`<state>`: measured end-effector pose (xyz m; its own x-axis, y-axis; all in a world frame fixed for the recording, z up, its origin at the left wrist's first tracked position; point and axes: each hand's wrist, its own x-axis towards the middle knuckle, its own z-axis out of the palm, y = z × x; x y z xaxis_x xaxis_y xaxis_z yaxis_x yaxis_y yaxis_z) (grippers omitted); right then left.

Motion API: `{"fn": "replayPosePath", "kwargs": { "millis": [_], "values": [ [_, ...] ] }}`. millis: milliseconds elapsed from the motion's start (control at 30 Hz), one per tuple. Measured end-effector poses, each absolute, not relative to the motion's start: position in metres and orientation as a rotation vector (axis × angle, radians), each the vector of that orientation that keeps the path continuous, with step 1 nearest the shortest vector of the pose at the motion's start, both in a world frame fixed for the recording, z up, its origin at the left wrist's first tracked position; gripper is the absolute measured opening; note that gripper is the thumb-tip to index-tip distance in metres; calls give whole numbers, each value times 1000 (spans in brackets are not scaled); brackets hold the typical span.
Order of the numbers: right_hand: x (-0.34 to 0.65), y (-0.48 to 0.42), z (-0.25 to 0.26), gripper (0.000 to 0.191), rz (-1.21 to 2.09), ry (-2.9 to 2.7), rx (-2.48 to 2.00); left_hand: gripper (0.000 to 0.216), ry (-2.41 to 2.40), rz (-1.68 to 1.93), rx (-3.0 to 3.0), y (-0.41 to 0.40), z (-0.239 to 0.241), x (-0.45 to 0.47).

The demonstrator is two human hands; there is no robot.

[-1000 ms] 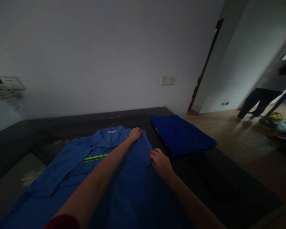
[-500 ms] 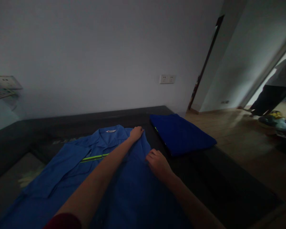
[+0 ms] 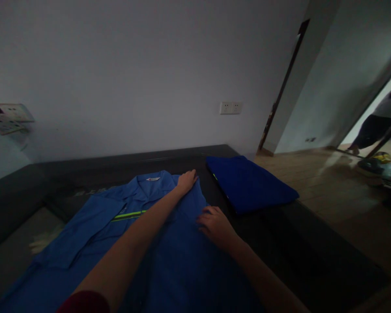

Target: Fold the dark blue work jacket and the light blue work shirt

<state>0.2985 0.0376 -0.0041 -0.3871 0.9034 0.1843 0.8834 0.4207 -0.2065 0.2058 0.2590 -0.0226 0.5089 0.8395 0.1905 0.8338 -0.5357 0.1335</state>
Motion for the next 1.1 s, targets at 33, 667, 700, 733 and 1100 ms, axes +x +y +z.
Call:
{"fn": "replayPosePath", "kwargs": {
  "millis": [33,667,700,733,1100],
  "values": [
    [299,38,-5,22,121,-2403,-1536,23,1493,375,2719,260,-20,202],
    [314,35,-7,53,374,-2340,-1946,59,898,42,2849,200,-44,124],
    [316,34,-7,54,403,-2342,-1959,60,886,28,2847,202,-43,123],
    [317,33,-7,56,432,-2341,-1968,60,875,21,2845,202,-42,122],
    [319,32,0,49,369,-2332,-1674,54,936,179,2810,204,-33,131]
  ]
}}
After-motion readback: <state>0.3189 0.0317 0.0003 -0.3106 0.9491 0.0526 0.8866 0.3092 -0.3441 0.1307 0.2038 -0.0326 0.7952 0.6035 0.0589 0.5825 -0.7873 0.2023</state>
